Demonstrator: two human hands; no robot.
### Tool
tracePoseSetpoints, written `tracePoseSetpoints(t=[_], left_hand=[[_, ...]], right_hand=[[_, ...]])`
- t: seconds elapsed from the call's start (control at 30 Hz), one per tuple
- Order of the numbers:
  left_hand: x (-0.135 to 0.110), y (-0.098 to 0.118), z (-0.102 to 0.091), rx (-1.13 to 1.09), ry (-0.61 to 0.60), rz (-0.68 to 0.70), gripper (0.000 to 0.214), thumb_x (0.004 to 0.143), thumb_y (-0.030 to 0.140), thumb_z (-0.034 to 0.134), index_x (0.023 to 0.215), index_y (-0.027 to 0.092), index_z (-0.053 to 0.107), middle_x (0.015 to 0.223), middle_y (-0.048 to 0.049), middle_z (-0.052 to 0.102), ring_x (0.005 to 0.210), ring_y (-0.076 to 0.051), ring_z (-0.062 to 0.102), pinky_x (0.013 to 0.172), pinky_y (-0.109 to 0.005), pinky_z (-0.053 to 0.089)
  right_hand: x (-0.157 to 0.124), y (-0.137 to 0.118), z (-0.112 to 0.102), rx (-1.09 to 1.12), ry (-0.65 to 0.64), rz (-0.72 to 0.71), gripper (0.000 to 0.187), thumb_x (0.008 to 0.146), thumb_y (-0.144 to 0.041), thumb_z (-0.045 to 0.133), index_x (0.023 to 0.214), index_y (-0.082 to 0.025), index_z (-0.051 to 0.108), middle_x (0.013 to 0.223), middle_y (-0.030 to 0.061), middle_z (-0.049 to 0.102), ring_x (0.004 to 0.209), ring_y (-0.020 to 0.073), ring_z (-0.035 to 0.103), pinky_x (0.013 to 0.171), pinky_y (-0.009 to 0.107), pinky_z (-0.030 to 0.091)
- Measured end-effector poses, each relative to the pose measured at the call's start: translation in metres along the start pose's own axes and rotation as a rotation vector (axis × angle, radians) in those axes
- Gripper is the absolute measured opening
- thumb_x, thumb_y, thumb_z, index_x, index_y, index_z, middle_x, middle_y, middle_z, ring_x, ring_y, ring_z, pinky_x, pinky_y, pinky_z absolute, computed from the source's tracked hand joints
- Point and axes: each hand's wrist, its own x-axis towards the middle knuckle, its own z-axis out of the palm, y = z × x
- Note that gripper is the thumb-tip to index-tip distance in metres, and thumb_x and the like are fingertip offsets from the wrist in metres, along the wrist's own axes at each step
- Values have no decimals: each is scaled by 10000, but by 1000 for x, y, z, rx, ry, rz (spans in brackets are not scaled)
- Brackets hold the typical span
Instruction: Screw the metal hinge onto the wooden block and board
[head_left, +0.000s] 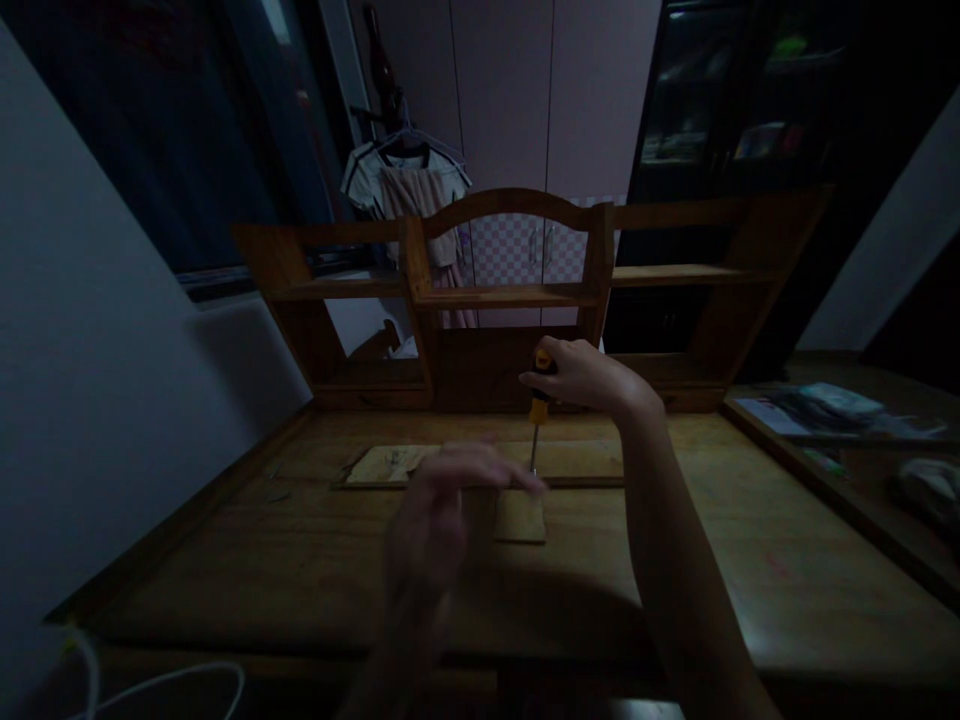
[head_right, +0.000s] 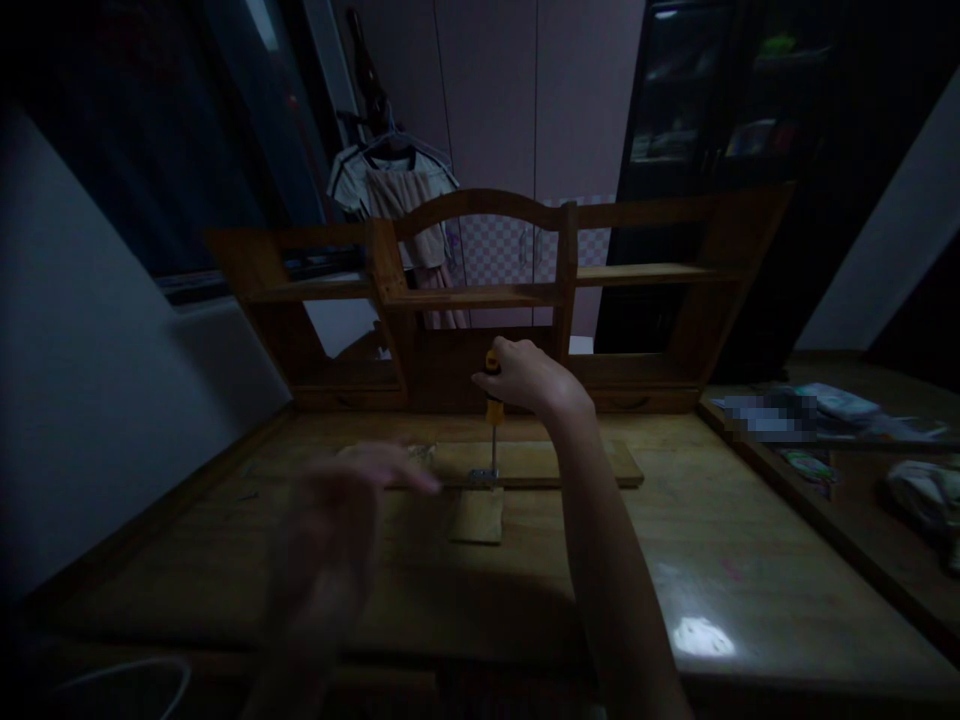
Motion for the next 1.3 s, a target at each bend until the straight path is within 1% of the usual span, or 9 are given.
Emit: tracePoseSetpoints(t=[0.1, 0.17, 0.27, 0.33, 0.63, 0.8, 0.97, 1.17, 1.3], left_hand=[[44, -60, 9, 91, -63, 3, 387, 1036, 552, 430, 1118, 259, 668, 1143, -70, 693, 1149, -270, 631, 1063, -486, 495], [65, -111, 15, 199, -252, -6, 396, 1010, 554, 505, 1152, 224, 671, 1188, -93, 684, 1148, -262, 624, 1059, -454, 494], [68, -169, 19, 292, -415, -9, 468, 949, 590, 614, 1238, 223, 653, 1266, -103, 661, 1204, -267, 604, 1072, -446, 485], [59, -187, 19, 316, -466, 7, 538, 923, 621, 640, 1289, 227, 637, 1315, -112, 634, 1230, -271, 595, 1074, -442, 488], [42, -186, 17, 401, -592, 42, 946, 657, 787, 790, 1404, 243, 588, 1354, -131, 591, 1227, -330, 585, 1072, -469, 486], [39, -193, 17, 397, -584, 46, 887, 720, 766, 760, 1424, 254, 586, 1325, -111, 599, 1222, -307, 584, 1061, -426, 490], [38, -193, 18, 395, -559, 45, 832, 734, 747, 764, 1403, 272, 623, 1303, -91, 613, 1197, -282, 593, 1056, -398, 486], [38, -184, 14, 459, -589, 53, 764, 812, 749, 686, 1422, 294, 622, 1325, -83, 618, 1193, -277, 602, 1022, -365, 499], [37, -182, 14, 482, -580, 76, 751, 823, 737, 685, 1439, 316, 605, 1344, -86, 619, 1195, -276, 608, 1019, -372, 502]], right_hand=[[2, 3, 3, 7, 10, -41, 376, 908, -448, 603, 1145, -157, 631, 1068, 169, 743, 965, 291, 707, 688, 288, 438], [2, 4, 3, 37, 16, -75, 383, 896, -417, 594, 1179, -160, 631, 1098, 164, 738, 1009, 298, 699, 739, 297, 453], [2, 3, 3, 95, 17, -111, 338, 899, -379, 576, 1167, -186, 645, 1075, 125, 745, 995, 271, 701, 781, 296, 459], [1, 1, 2, 109, 17, -107, 282, 913, -373, 562, 1122, -211, 661, 1053, 96, 753, 964, 248, 704, 788, 291, 458], [1, -7, 2, 78, 55, 3, 312, 879, -380, 570, 1115, -206, 675, 995, 93, 755, 897, 238, 701, 773, 295, 458], [5, -7, 6, 3, 76, -24, 265, 935, -369, 528, 1065, -178, 658, 1014, 129, 755, 996, 283, 703, 811, 318, 450], [2, -11, 4, -95, 82, 45, 417, 928, -515, 533, 1094, -145, 634, 1062, 188, 740, 1034, 374, 691, 788, 376, 456], [3, -7, 5, 14, 82, -74, 267, 939, -373, 533, 1073, -190, 675, 1043, 117, 743, 988, 267, 690, 812, 318, 455], [4, -11, 8, -108, 127, -21, 320, 972, -455, 508, 1057, -180, 646, 967, 139, 736, 979, 314, 690, 778, 348, 436]])
